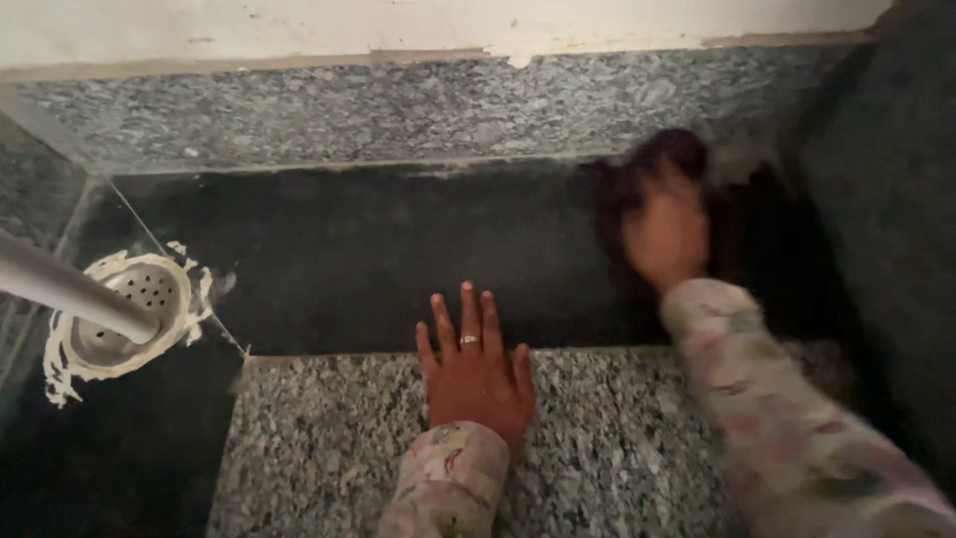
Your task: The person wipes the dark granite floor under a sink with a maroon cloth, then wipes the granite countertop and the wooden cabinet door. The task involves cleaning the floor, the sink area, and the cabinet exterior.
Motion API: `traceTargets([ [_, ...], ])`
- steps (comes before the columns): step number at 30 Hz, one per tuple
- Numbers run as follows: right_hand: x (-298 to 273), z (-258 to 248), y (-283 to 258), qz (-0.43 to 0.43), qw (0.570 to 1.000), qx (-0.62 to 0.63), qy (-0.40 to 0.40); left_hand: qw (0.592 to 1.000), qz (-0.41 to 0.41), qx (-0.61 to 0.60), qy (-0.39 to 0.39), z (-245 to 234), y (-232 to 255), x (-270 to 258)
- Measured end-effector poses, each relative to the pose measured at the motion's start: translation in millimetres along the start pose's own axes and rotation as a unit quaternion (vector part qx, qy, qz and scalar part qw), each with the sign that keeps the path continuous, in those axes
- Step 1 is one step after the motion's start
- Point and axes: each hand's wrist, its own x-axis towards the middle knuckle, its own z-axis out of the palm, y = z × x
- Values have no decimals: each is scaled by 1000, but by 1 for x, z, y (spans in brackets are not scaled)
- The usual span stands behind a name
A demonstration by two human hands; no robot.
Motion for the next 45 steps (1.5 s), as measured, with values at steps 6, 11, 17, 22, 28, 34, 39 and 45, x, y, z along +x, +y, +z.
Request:
traceTargets([
  [6,-29,-1,-129,-154,977,104,-102,999,-4,-5,45,3,1,-4],
  [11,-52,-34,-126,-239,935,192,-180,999,-14,30,-16,-1,0,-5],
  [17,-79,-85,-29,-113,981,68,-140,998,9,-10,59,4,-4,-6],
  [22,-103,-99,20,4,999,-37,-22,998,18,-19,55,13,-7,-4],
  [28,-139,-95,-27,63,992,-103,19,980,66,-96,163,26,-21,-10],
  [34,-135,-69,-101,45,994,-99,-10,959,201,-107,169,-1,-72,-25],
  [39,-110,-37,-179,-52,998,-43,-21,980,180,16,81,-37,-132,-34],
  [45,-88,-6,-255,-96,992,46,-70,983,42,-15,180,-10,-145,-41],
])
